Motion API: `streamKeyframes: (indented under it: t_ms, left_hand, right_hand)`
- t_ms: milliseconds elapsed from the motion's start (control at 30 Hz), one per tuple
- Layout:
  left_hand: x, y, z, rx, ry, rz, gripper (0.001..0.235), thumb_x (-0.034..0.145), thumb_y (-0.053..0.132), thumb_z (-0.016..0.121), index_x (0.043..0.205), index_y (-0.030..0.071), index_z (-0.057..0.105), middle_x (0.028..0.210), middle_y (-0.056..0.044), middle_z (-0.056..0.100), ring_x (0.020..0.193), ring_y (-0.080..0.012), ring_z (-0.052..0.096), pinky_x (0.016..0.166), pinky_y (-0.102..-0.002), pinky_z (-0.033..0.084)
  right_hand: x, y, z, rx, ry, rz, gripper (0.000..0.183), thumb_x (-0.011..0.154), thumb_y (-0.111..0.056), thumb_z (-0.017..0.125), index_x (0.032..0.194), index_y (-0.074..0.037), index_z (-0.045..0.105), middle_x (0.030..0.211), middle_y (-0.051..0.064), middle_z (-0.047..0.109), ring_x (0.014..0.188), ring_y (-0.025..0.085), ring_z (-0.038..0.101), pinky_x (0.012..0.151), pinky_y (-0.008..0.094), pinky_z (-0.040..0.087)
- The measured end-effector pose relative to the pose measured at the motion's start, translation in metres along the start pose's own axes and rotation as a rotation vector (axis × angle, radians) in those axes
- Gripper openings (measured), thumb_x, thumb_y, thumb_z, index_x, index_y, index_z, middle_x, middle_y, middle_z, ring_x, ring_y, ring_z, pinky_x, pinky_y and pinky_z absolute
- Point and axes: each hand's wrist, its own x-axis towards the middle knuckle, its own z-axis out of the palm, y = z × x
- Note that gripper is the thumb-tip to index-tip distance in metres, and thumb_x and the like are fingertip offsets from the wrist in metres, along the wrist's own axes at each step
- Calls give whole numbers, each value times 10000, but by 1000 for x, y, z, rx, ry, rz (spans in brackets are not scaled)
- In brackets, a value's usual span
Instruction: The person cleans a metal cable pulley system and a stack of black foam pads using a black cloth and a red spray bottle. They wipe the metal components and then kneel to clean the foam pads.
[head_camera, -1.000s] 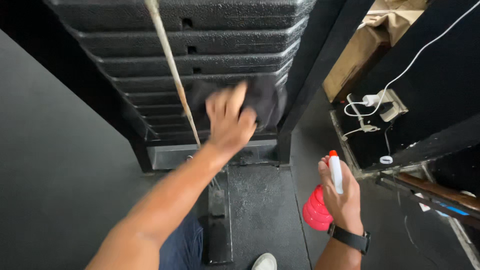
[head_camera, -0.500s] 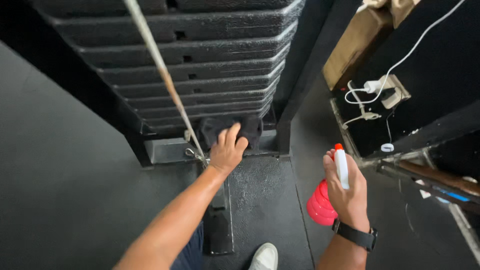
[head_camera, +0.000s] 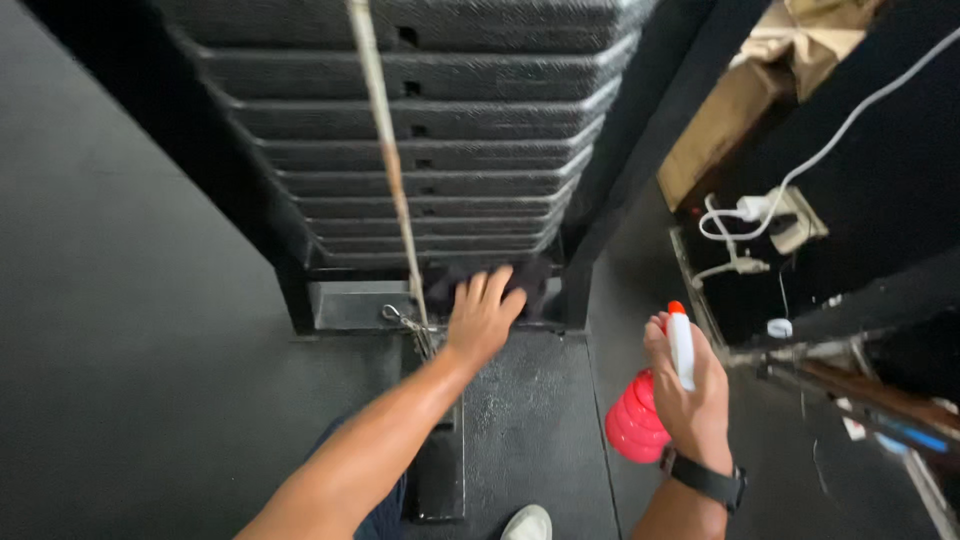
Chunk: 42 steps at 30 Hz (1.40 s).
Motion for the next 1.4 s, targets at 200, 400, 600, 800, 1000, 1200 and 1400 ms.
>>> streamKeyframes:
  t_ms: [200, 400, 600, 800, 1000, 1200, 1400]
  left_hand:
    - [-68, -5, -125, -522, -320, -34, 225, 917, -83, 671, 1128, -52, 598, 1543, -306, 615, 1278, -539, 580, 896, -636, 458]
    - [46, -107, -330, -859, 309, -300, 1153, 650, 812, 983, 1479, 66, 690, 1507, -157, 753, 1378, -336, 796, 1222, -495, 604]
    - [279, -203, -397, 68, 741, 228, 304, 1068, 43, 780, 1183, -238, 764, 1478, -383, 611, 1376, -601, 668, 1179, -688, 618]
    - [266, -221, -264, 12, 605, 12, 731, 989, 163, 729, 1689, 2, 596, 1788, -163, 567, 1744, -443, 499, 1540, -763, 292]
    - [222, -188, -260, 292, 533, 419, 501, 1341, 228, 481, 892, 178, 699, 1561, -160, 823, 1487, -355, 738, 1362, -518, 413]
    - [366, -174, -294, 490, 903, 159, 203, 993, 133, 751, 945, 327, 722, 786, 82, 541, 699, -258, 593, 714, -453, 395]
    - [254, -167, -268, 594, 531, 236, 531, 1331, 399, 470, 1663, 48, 692, 1663, -141, 718, 1459, -381, 752, 1170, -509, 687]
  right_hand:
    - [18, 11, 5, 194, 60, -17, 454, 1157, -342, 761, 1489, -40, 831, 1328, 87, 873, 1247, 205, 815, 1118, 340, 585]
    - [36, 10, 19, -49, -36, 68, 441, 1141, -431, 676, 1381, -109, 860, 1202, 132, 904, 1176, 344, 791, 1101, 433, 506]
    - [71, 40, 41, -129, -39, 54, 604, 1105, -562, 689, 1538, -174, 854, 1361, 148, 901, 1312, 364, 810, 1188, 450, 532]
    - [61, 32, 37, -109, -3, 79, 581, 1120, -569, 719, 1541, -196, 862, 1394, 152, 894, 1300, 363, 806, 1162, 456, 542]
    - [60, 87, 29, -54, 220, -19, 459, 1104, -516, 885, 1466, -236, 923, 1248, 84, 922, 1226, 261, 835, 1129, 405, 565]
    - [43, 46, 27, -157, 55, 110, 498, 1120, -518, 759, 1474, -192, 887, 1376, 125, 891, 1328, 350, 790, 1180, 447, 517]
    - [25, 23, 19, 22, 113, 188, 530, 1065, -455, 804, 1532, -214, 874, 1212, 92, 841, 1151, 224, 773, 1113, 371, 501]
